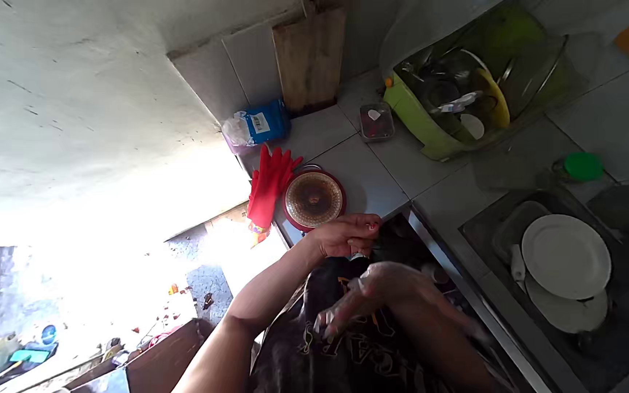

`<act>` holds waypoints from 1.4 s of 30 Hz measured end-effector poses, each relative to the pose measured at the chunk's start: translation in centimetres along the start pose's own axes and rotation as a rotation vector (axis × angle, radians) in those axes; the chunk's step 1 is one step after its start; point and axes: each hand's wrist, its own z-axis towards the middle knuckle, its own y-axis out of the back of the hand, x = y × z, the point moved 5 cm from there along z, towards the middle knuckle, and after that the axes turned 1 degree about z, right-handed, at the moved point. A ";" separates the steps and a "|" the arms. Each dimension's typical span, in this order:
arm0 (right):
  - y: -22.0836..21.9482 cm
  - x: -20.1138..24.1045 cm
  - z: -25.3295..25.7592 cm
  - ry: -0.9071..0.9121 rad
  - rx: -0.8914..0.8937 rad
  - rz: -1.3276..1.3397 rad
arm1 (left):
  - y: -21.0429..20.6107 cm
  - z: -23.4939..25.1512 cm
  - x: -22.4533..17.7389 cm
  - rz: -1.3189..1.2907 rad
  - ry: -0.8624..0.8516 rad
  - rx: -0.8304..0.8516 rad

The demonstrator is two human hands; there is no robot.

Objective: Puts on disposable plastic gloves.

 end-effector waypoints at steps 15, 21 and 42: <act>3.0 -3.4 -3.7 -0.048 -0.279 -0.048 | 15.8 -15.1 -27.9 1.489 -0.166 -1.814; 4.5 -3.6 -4.3 -0.017 -0.468 -0.071 | 21.2 -15.8 -29.0 1.441 0.075 -1.994; 11.3 -3.2 -0.5 -0.318 -0.853 -0.184 | 17.8 -20.5 -31.6 1.386 -0.562 -1.588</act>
